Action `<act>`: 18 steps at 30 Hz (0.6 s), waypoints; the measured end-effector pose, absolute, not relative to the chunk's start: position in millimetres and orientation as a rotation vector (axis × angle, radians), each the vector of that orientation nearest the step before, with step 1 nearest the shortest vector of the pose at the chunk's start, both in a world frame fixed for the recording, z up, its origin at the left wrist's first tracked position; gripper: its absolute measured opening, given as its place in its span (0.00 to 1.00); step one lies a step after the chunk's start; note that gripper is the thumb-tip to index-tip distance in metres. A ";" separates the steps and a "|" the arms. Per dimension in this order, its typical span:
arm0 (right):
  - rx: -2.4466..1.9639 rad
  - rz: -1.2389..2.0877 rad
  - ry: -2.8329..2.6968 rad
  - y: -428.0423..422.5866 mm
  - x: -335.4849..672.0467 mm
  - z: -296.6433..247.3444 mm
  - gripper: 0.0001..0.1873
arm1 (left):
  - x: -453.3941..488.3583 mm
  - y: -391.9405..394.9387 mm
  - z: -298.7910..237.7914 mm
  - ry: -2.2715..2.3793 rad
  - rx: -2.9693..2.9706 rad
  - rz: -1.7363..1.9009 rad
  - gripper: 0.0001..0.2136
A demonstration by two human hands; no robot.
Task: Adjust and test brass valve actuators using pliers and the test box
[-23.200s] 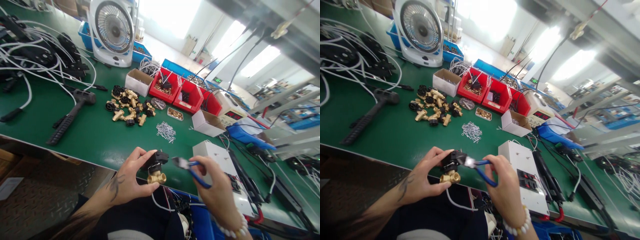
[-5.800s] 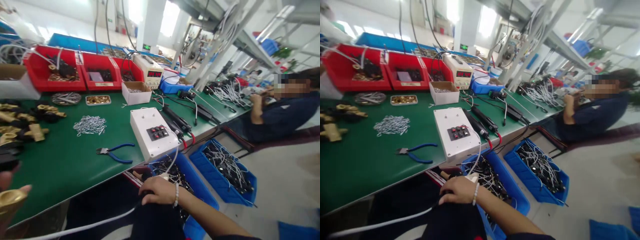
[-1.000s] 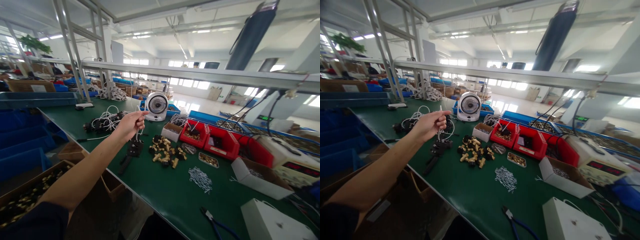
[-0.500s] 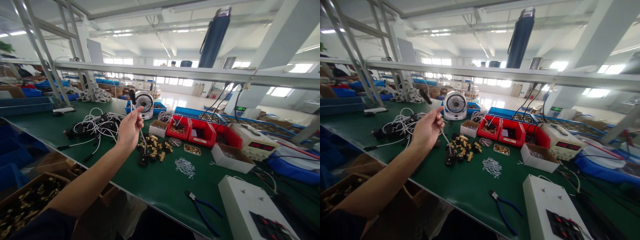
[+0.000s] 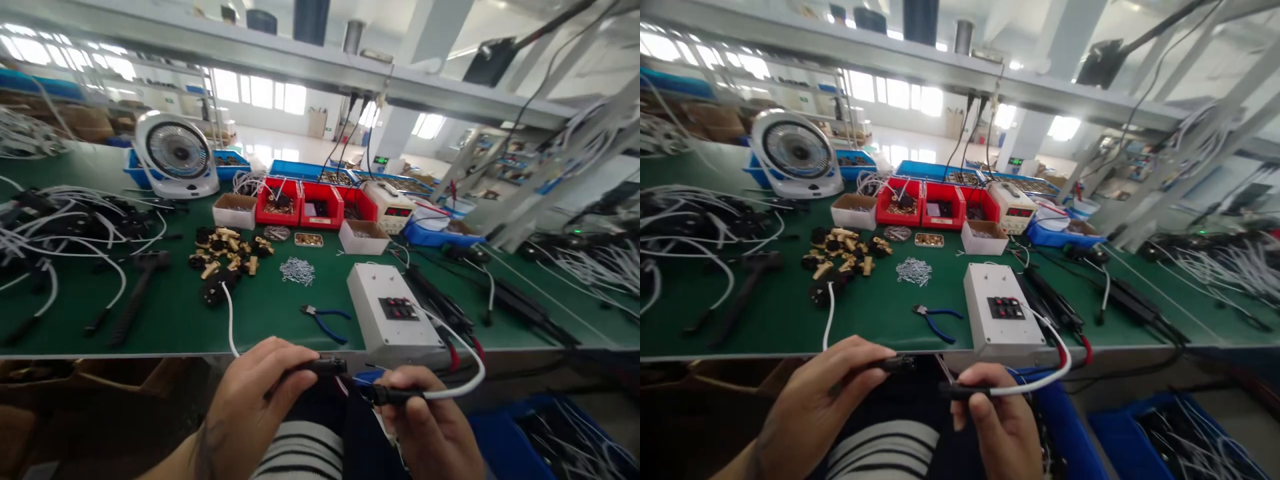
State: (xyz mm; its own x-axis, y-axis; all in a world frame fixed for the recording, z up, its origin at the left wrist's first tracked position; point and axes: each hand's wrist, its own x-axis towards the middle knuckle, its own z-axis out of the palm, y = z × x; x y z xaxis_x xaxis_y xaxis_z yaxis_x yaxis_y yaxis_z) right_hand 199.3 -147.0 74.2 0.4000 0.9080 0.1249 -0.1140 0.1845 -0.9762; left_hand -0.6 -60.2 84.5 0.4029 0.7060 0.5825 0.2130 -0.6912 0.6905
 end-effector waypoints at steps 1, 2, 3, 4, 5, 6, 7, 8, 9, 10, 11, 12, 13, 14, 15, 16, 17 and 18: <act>-1.129 0.870 -0.887 -145.7 197.5 78.6 0.12 | 4.8 -63.3 80.7 0.783 2.137 1.251 0.05; -1.113 0.866 -0.889 -144.5 195.8 81.7 0.11 | 8.9 -65.4 78.6 0.784 2.135 1.250 0.05; -1.103 0.858 -0.887 -143.4 194.2 83.7 0.10 | 11.6 -66.7 77.9 0.784 2.135 1.250 0.05; -1.095 0.853 -0.884 -142.5 192.6 84.9 0.10 | 13.1 -67.5 78.1 0.781 2.140 1.248 0.05; -1.084 0.853 -0.887 -141.9 191.1 85.5 0.10 | 13.7 -67.8 78.8 0.775 2.148 1.246 0.05; -1.075 0.855 -0.892 -141.3 189.7 85.7 0.09 | 13.6 -68.0 79.7 0.767 2.156 1.244 0.05; -1.070 0.857 -0.898 -140.9 188.7 85.7 0.09 | 13.1 -68.1 80.6 0.764 2.161 1.238 0.05; -1.068 0.859 -0.906 -140.6 188.1 85.6 0.08 | 12.3 -68.0 81.4 0.762 2.166 1.236 0.05; -1.071 0.860 -0.914 -140.4 188.0 85.4 0.08 | 11.5 -67.9 82.2 0.759 2.172 1.232 0.05; -1.076 0.860 -0.927 -140.2 188.4 85.3 0.08 | 10.6 -67.7 82.8 0.757 2.178 1.231 0.05; -1.085 0.858 -0.942 -140.2 189.3 85.3 0.08 | 9.9 -67.5 83.4 0.758 2.184 1.228 0.06; -1.095 0.857 -0.959 -140.4 190.4 85.3 0.08 | 9.4 -67.2 83.9 0.764 2.191 1.219 0.06; -1.109 0.854 -0.979 -140.7 191.6 85.4 0.08 | 9.1 -66.9 84.3 0.766 2.199 1.212 0.06; -1.130 0.849 -0.998 -141.0 192.7 85.6 0.08 | 9.0 -66.7 84.5 0.768 2.208 1.208 0.06; -1.156 0.848 -1.013 -141.4 193.5 85.8 0.07 | 9.3 -66.6 84.4 0.767 2.222 1.212 0.05; -1.182 0.847 -1.021 -141.6 193.9 85.8 0.07 | 9.9 -66.8 84.0 0.760 2.239 1.228 0.05; -1.201 0.848 -1.021 -141.7 193.9 85.5 0.07 | 10.9 -67.1 83.3 0.750 2.259 1.253 0.05; -1.213 0.851 -1.014 -141.4 193.6 84.8 0.07 | 12.0 -67.6 82.3 0.743 2.275 1.284 0.05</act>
